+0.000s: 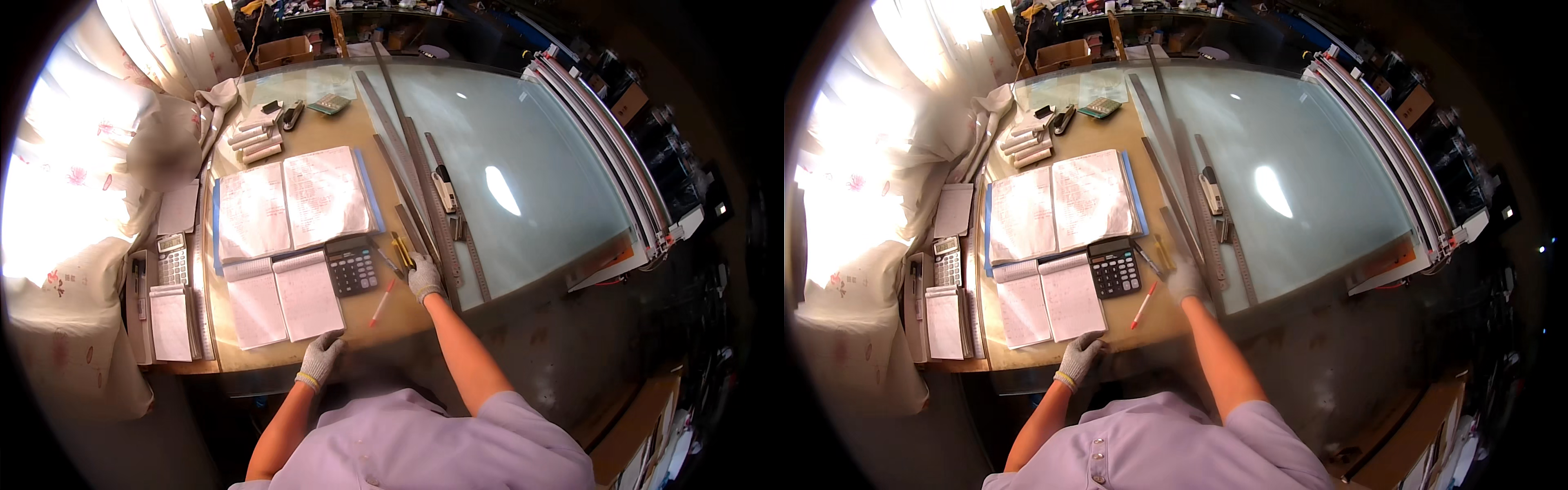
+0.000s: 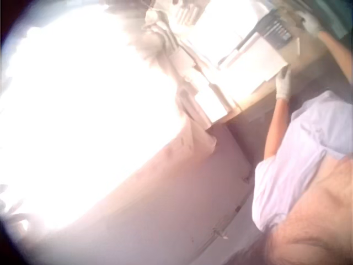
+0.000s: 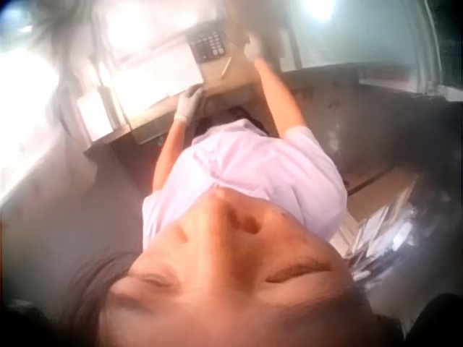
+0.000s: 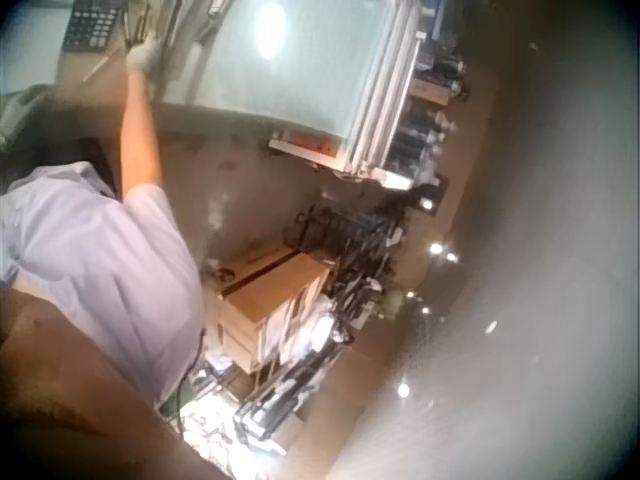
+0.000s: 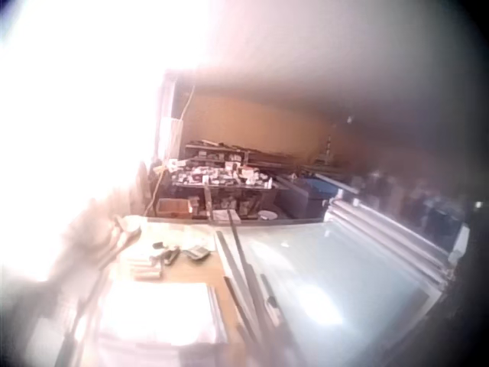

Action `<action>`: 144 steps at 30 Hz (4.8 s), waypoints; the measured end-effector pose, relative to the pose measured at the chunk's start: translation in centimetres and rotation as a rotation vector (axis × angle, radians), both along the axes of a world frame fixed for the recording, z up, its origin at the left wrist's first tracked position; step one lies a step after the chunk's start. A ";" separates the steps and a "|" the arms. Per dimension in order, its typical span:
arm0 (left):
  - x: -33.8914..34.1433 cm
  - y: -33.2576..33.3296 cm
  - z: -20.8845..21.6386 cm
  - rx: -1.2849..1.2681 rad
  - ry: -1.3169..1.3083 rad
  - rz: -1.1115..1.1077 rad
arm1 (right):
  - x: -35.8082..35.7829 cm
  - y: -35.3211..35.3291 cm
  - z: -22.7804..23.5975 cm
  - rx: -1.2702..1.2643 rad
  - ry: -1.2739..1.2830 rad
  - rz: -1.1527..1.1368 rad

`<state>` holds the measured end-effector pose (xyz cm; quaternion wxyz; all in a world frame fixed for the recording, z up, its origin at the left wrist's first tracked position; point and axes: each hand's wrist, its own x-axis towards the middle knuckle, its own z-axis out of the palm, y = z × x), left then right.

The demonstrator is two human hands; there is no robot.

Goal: The person uses a utility knife to cut a label on a large cylindrical roll of material. They then wrap the roll in a clear plastic bag and place it with other wrapped rolls. The person also walks through the workshop carrying a water bottle.

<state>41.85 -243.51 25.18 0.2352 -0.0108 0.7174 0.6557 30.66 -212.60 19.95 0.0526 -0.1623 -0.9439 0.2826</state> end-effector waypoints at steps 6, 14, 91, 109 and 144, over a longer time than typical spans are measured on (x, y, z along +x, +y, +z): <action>-2.2 -4.0 2.8 0.198 -0.127 0.043 | 1.8 -7.8 7.1 -0.985 0.385 -0.016; -6.7 1.9 7.0 0.173 0.340 0.267 | 7.6 -19.7 14.5 -2.195 0.472 0.116; 14.7 16.8 22.6 0.945 0.276 -0.705 | 36.3 -10.5 28.4 -1.112 1.121 -0.241; 14.7 17.2 22.3 1.026 -0.050 -0.765 | 34.2 -9.7 29.9 -0.113 0.819 -0.669; 15.8 21.2 16.3 0.567 -0.095 -0.666 | 36.4 -10.4 23.6 -1.406 1.229 -0.869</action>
